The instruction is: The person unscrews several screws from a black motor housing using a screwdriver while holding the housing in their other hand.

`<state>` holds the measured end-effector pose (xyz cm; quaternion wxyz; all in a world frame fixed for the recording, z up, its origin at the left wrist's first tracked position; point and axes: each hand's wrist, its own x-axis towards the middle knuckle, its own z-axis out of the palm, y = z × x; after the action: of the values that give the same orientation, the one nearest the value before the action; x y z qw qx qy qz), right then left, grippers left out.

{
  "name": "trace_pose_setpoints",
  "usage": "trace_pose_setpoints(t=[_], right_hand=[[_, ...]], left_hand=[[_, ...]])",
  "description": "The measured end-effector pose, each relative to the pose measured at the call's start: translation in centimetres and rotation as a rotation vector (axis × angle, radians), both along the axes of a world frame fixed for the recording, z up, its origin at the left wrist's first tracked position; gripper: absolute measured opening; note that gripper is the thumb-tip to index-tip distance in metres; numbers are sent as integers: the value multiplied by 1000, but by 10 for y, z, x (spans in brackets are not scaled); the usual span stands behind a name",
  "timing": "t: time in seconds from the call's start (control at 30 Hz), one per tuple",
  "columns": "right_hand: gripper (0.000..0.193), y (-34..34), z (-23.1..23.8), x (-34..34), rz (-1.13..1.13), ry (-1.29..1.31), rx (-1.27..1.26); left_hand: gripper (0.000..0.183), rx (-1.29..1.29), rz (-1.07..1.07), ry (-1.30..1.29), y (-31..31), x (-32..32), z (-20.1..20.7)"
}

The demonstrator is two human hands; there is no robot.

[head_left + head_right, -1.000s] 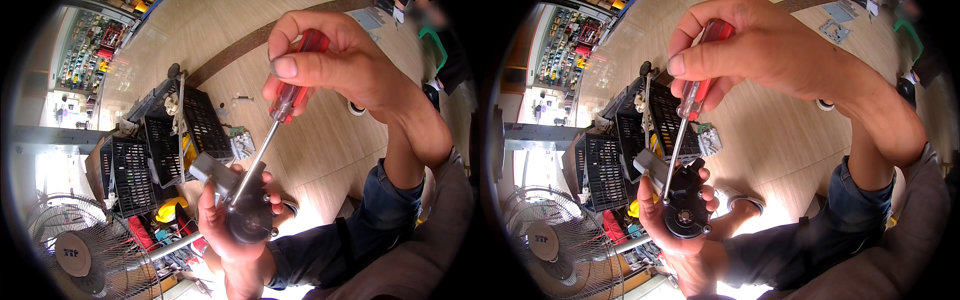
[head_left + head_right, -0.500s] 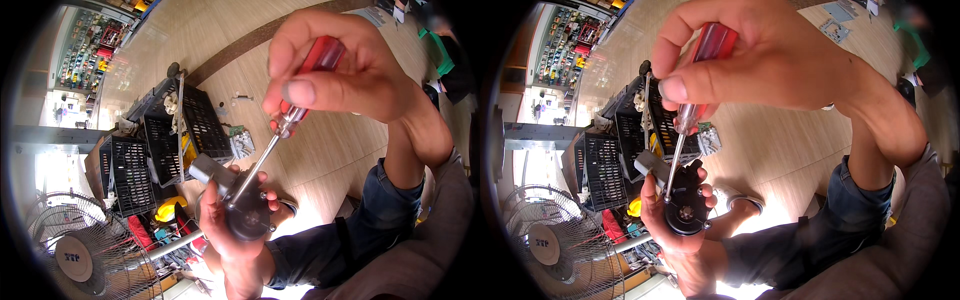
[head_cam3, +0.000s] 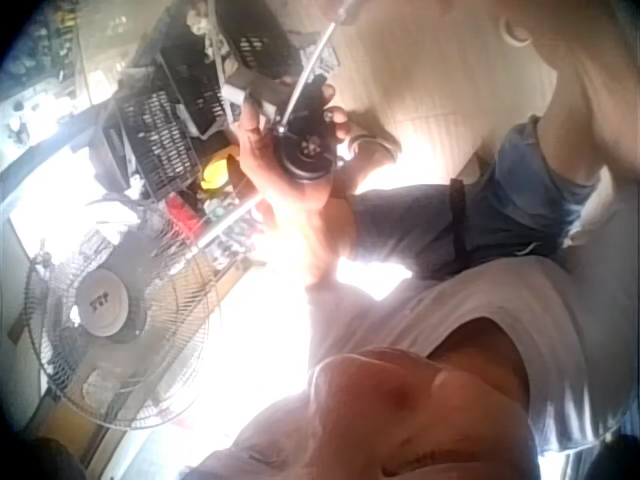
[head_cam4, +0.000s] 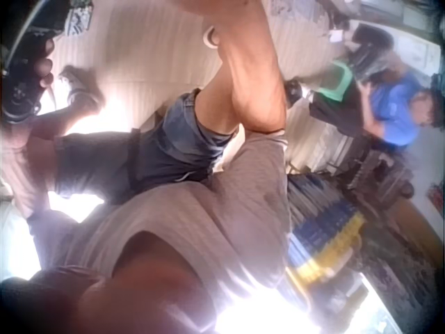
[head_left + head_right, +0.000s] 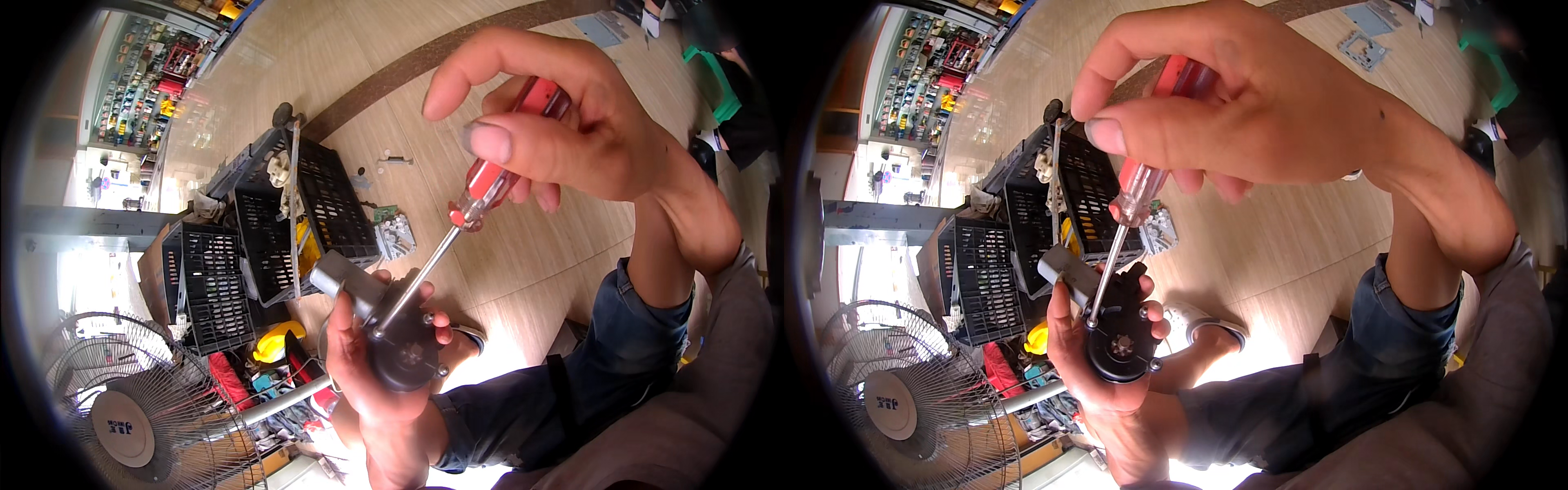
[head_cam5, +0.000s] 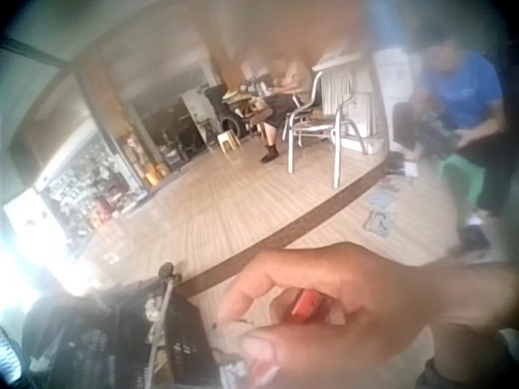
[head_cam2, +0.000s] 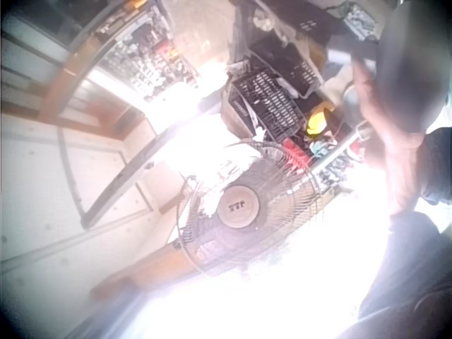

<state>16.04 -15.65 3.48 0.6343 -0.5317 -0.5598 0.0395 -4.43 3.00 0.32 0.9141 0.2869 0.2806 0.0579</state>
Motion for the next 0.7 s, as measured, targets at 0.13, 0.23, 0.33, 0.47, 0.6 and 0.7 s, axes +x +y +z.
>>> trace_pose_setpoints(t=[0.13,0.23,0.33,0.47,0.6,0.7], right_hand=[[36,-3,8,-13,-84,238,-194],[40,-4,-4,-7,-19,242,-119],[39,-2,-5,-10,-8,194,-76],[31,-2,-31,-3,55,274,57],[32,-15,-8,-5,0,246,-144],[33,-9,12,-10,-131,533,-403]], left_hand=[[53,66,0,7,5,-3,-2],[53,63,10,-1,11,-5,0],[53,69,0,-7,12,-6,1],[54,108,-44,-33,11,-8,1],[55,63,-38,-7,5,-4,4],[55,36,-16,-4,9,-6,2]])
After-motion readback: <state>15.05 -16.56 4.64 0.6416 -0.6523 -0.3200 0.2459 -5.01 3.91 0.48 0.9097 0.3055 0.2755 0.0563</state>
